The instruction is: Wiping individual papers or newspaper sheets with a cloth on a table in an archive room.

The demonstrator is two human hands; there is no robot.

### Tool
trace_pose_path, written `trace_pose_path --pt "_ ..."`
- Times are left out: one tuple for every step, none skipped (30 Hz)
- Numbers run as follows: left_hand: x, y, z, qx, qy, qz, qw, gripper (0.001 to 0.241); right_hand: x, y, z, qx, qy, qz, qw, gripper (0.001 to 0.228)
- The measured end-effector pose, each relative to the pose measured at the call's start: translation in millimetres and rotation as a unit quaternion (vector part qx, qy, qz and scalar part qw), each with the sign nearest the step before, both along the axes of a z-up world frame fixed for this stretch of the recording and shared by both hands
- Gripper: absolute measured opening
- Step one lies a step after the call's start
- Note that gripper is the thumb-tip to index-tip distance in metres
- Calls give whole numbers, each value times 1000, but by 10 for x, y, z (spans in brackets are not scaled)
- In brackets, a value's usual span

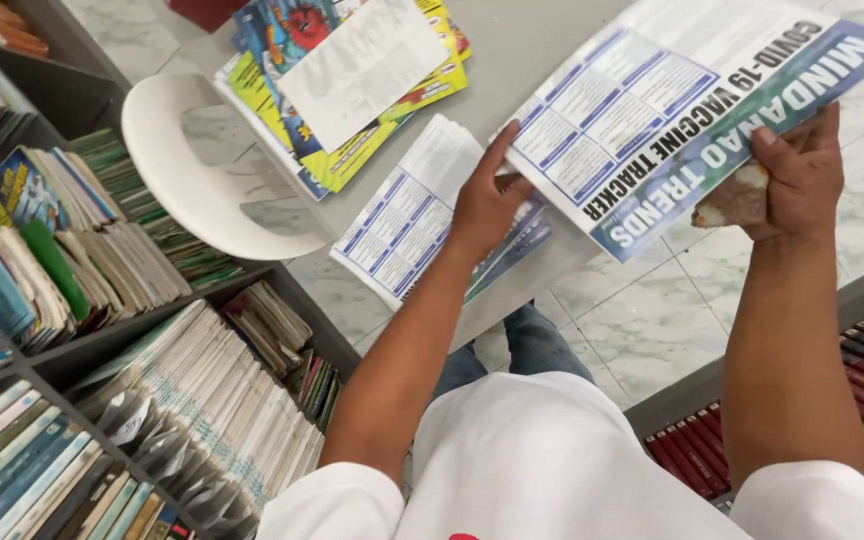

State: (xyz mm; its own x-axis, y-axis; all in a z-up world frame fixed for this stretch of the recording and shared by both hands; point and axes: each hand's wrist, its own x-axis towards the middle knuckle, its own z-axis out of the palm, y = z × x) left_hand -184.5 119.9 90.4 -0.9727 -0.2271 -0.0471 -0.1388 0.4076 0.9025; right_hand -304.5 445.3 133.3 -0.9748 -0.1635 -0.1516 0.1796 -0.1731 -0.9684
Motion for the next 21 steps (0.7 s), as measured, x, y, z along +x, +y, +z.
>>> trace_pose_path --pt "-127 -2 131 226 -63 8 972 76 -62 59 -46 -3 -6 -2 1000 54" --pt "-250 -7 263 438 -124 17 890 60 -120 115 -90 -6 -12 -3 1000 56" --pt "-339 51 172 439 -126 16 890 60 -170 151 -101 -5 -13 -5 1000 56" --pt "-423 104 82 470 -140 35 871 58 -215 182 -112 34 -36 -10 999 47" --pt "-510 139 -14 499 -154 55 851 58 -277 191 -132 73 -58 -14 996 38" --pt "-584 222 -97 499 -154 55 851 58 -320 222 -185 73 -59 -13 996 38" --pt "-643 303 -174 382 -193 43 903 51 -361 247 -230 161 -97 -33 982 41" --pt "-694 377 -251 259 -229 30 938 45 -394 265 -275 247 -134 -51 958 45" --pt "-721 460 -450 259 -230 34 938 45 -409 353 -378 247 -134 -48 958 45" --pt "-743 534 -649 183 -214 18 959 43 -419 432 -480 267 -147 -53 951 42" --pt "-757 608 -840 106 -199 5 974 42 -436 506 -572 288 -160 -57 942 39" --pt "-777 643 -892 108 -201 11 974 42 -454 644 -667 290 -161 -51 942 39" --pt "-787 657 -944 93 -202 7 975 43 -475 758 -772 330 -109 -71 935 41" --pt "-787 658 -997 79 -203 3 976 45 -487 861 -877 368 -56 -92 924 45" --pt "-710 590 -921 80 -204 15 975 45 -357 656 -564 368 -54 -80 925 45" --pt "-623 514 -839 62 -208 0 976 48 -213 449 -244 352 -28 -88 932 32" --pt "-549 423 -739 44 -210 -11 977 53 -95 231 92 333 -1 -93 938 27" --pt "-390 252 -640 45 -210 4 977 53 -29 79 121 332 3 -79 940 27" --pt "-199 92 -555 36 -188 28 981 52 72 -64 132 394 128 -54 908 36" --pt "-1 -61 -473 27 -165 53 984 51 179 -202 140 444 252 -24 859 55" --pt "240 -250 -453 28 -166 65 984 51 266 -472 124 441 256 -13 860 55"
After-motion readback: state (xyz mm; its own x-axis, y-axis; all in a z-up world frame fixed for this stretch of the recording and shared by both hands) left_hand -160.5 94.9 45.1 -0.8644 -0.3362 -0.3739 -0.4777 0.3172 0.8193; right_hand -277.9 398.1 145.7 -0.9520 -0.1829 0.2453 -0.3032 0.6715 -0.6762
